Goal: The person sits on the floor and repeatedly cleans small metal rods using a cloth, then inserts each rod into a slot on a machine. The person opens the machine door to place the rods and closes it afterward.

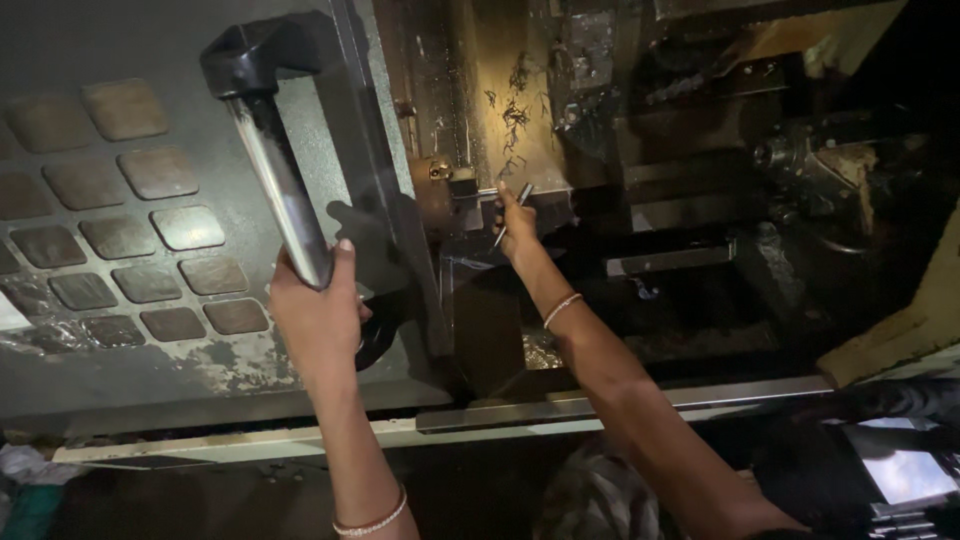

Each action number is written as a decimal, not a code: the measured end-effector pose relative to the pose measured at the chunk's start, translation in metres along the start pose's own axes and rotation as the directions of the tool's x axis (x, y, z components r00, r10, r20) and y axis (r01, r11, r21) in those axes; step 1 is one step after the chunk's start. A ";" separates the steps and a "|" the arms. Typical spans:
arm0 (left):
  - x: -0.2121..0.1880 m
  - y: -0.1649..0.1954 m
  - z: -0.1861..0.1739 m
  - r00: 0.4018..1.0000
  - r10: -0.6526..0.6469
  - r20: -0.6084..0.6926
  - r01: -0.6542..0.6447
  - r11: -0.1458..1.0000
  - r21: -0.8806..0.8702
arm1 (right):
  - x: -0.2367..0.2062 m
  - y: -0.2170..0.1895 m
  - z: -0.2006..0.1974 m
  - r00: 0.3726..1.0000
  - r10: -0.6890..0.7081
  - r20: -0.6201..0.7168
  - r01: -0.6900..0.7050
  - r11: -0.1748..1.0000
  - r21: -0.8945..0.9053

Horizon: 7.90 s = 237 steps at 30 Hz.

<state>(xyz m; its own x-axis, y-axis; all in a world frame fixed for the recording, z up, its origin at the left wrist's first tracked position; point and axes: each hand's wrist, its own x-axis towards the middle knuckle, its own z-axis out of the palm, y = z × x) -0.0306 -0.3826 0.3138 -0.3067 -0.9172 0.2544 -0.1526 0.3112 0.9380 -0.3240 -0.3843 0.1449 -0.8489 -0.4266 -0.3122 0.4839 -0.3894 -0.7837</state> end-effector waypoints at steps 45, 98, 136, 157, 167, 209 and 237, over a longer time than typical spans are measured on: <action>0.017 -0.006 -0.002 0.998 -0.066 0.006 0.066 0.998 -0.008 | 0.016 -0.002 0.031 0.970 0.131 0.206 -0.110 0.988 -0.112; -0.015 -0.001 -0.004 1.000 -0.022 -0.006 0.022 0.999 -0.044 | -0.012 -0.032 0.000 0.994 -0.043 0.099 0.056 0.990 -0.128; -0.305 0.109 0.150 0.850 0.208 0.484 0.137 0.800 -0.584 | -0.413 -0.170 -0.382 0.949 -0.286 0.130 0.274 0.956 0.104; -0.482 0.204 0.405 0.687 0.453 0.569 0.217 0.619 -0.755 | -0.492 -0.376 -0.576 0.084 -0.933 0.351 0.395 -0.292 -0.871; -0.496 0.231 0.423 0.728 0.308 0.613 0.193 0.765 -0.614 | -0.463 -0.411 -0.605 0.207 -0.902 0.380 0.388 -0.281 -0.878; -0.476 0.126 0.409 0.628 0.717 0.303 -0.605 0.695 -0.389 | -0.426 -0.112 -0.659 0.669 -0.706 -0.234 0.186 0.464 -0.866; -0.466 0.116 0.423 0.577 0.776 0.254 -0.660 0.627 -0.415 | -0.383 -0.123 -0.662 0.568 -0.785 -0.247 0.291 0.473 -0.832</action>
<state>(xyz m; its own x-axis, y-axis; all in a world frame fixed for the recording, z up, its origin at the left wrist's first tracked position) -0.3034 0.1861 0.2046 -0.5345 -0.2247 0.8148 0.4965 0.6967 0.5178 -0.1993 0.3673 0.0050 -0.9148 0.2648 0.3051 -0.1956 0.3705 -0.9080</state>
